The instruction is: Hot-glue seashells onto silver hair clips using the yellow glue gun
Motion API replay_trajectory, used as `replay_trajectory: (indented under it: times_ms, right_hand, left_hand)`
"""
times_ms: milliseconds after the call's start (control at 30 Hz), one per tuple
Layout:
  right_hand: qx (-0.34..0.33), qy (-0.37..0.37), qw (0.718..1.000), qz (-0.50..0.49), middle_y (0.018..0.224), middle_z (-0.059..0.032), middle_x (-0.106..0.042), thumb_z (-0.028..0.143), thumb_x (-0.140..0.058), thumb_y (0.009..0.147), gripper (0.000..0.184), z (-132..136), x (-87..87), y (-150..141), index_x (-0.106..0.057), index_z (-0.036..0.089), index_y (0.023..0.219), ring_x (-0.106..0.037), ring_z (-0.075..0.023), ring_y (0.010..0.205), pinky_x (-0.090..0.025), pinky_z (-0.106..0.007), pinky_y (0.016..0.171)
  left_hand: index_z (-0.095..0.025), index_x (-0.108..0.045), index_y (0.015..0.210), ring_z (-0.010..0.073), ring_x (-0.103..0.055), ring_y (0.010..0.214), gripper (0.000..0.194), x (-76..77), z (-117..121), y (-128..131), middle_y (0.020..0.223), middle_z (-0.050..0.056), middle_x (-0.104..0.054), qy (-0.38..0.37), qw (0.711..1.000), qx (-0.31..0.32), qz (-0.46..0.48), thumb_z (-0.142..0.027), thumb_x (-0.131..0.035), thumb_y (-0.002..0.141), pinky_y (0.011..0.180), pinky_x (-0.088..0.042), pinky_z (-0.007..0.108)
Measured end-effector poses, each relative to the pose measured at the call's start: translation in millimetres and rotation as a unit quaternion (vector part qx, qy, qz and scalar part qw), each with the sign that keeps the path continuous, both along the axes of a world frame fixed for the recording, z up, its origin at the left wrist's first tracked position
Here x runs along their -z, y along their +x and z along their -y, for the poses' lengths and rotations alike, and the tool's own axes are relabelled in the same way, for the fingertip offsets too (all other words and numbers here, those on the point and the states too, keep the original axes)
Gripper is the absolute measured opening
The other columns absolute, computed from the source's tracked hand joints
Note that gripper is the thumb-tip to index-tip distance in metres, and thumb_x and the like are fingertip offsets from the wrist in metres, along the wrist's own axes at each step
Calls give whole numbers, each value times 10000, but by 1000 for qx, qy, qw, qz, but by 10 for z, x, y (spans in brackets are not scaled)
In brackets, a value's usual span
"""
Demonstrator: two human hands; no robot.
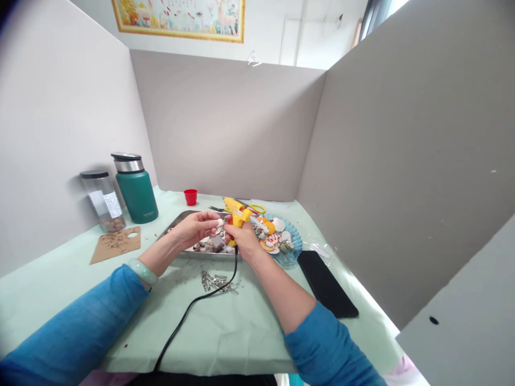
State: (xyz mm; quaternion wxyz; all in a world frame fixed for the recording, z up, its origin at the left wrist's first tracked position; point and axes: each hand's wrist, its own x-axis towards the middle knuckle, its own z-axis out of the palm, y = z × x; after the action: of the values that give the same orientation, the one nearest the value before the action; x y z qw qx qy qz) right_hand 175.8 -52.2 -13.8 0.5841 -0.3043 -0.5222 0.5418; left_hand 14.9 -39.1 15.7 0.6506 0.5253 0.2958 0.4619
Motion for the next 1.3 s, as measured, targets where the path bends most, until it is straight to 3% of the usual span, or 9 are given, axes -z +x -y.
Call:
replay_trajectory:
  times_ms: [600,800,1300]
  right_hand:
    - [38,8,999,30,489,86,-481,203,-620,622,289,13,-10,-22,-552,173,902,-431,-72,426,-366,-201,450]
    - [53,14,998,42,522,81,-480,227,-630,620,285,12,-7,-29,-556,180,892,-427,-73,435,-373,-211,455]
    - [52,20,995,88,574,77,-495,240,-610,613,296,79,-65,-47,-545,179,896,-436,-69,438,-356,-208,438]
  left_hand:
    - [-113,-622,765,78,-537,529,322,28,7,21,606,-10,-573,38,994,-16,-97,-304,-825,604,538,-485,233]
    - [-120,-625,785,79,-500,519,315,-5,60,30,614,-12,-550,68,985,-20,-157,-368,-772,660,507,-446,233]
    - [-134,-600,745,74,-459,466,289,55,-42,-55,575,-11,-535,61,979,25,-192,-395,-721,715,461,-317,220]
